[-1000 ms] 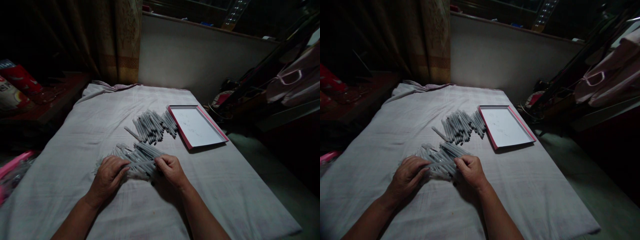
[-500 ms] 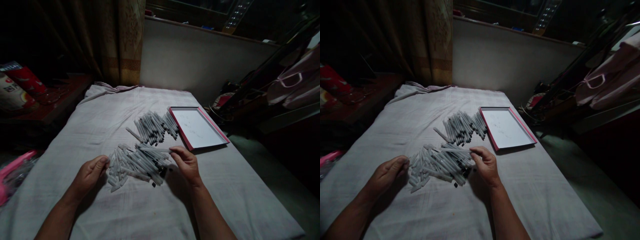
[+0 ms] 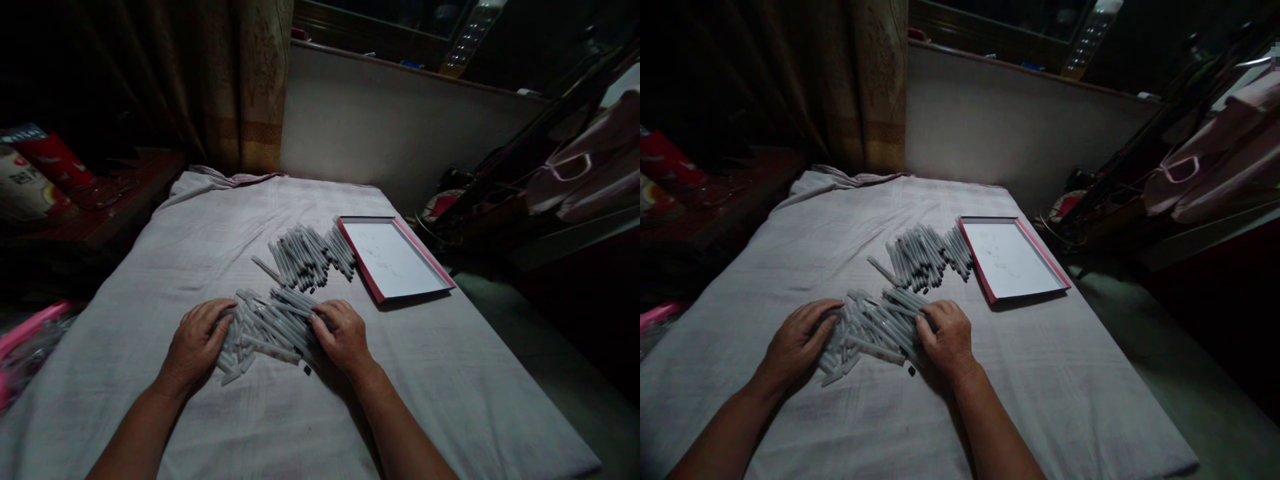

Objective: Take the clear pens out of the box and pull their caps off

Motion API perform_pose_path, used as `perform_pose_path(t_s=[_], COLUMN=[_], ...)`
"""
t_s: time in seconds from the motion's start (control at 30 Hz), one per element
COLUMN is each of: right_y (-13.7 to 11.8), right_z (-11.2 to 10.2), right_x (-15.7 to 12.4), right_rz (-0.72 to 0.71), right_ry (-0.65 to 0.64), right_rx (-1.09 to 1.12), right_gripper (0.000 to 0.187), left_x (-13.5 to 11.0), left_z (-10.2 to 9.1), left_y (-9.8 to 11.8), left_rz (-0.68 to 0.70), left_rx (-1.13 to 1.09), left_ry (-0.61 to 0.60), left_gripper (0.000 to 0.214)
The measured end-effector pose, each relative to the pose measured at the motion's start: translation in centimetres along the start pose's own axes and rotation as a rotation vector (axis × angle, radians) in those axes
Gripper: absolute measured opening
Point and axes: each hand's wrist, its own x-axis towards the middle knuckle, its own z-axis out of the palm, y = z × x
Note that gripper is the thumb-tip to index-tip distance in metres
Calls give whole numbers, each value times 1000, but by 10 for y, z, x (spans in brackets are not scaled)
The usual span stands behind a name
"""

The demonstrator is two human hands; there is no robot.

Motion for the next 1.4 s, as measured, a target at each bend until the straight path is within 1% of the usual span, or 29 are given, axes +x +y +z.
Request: perform_pose_path(t_s=[0.07, 0.13, 0.23, 0.33, 0.43, 0.53, 0.63, 0.73, 0.8, 0.9, 0.97, 1.07, 1.13, 1.2, 1.27, 1.4], right_y=[0, -3, -13, -26, -34, -36, -34, -30, -27, -23, -22, -22, -21, -19, -18, -14], right_z=[-2, -2, 2, 10, 22, 30, 28, 19, 10, 1, -2, -2, -1, 0, 0, -1], right_x=[10, 26, 55, 80, 93, 98, 98, 90, 78, 51, 33, 17, 13, 12, 12, 12], right_rz=[27, 77, 165, 214, 237, 262, 292, 319, 334, 366, 449, 637, 737, 790, 807, 782], right_ry=[-50, -135, -312, -478, -555, -579, -556, -466, -386, -249, -165, -99, -88, -84, -75, -67], right_rx=[-21, -79, -207, -336, -430, -455, -418, -278, -82, 352, 621, 893, 992, 1041, 1046, 1027], right_gripper=[18, 19, 22, 28, 33, 28, 26, 23, 19, 14, 17, 26, 32, 36, 37, 33], left_x=[1, 2, 4, 4, 4, 4, 4, 4, 4, 2, 1, -1, -1, 0, 1, 2], left_z=[0, 1, 6, 12, 16, 15, 12, 9, 9, 9, 8, 6, 4, 1, -1, -3], left_y=[0, 2, 6, 12, 17, 17, 14, 13, 15, 23, 28, 36, 39, 42, 44, 46], left_rz=[-7, -25, -49, -61, -63, -65, -79, -42, 13, 115, 198, 310, 354, 379, 389, 386], left_rx=[-34, -70, -146, -225, -287, -305, -267, -174, -81, 58, 111, 118, 94, 75, 70, 59], left_ry=[14, 37, 60, 52, 52, 87, 123, 165, 225, 286, 255, 174, 152, 150, 141, 105], left_gripper=[37, 36, 34, 34, 35, 33, 31, 27, 28, 41, 44, 31, 21, 15, 14, 16])
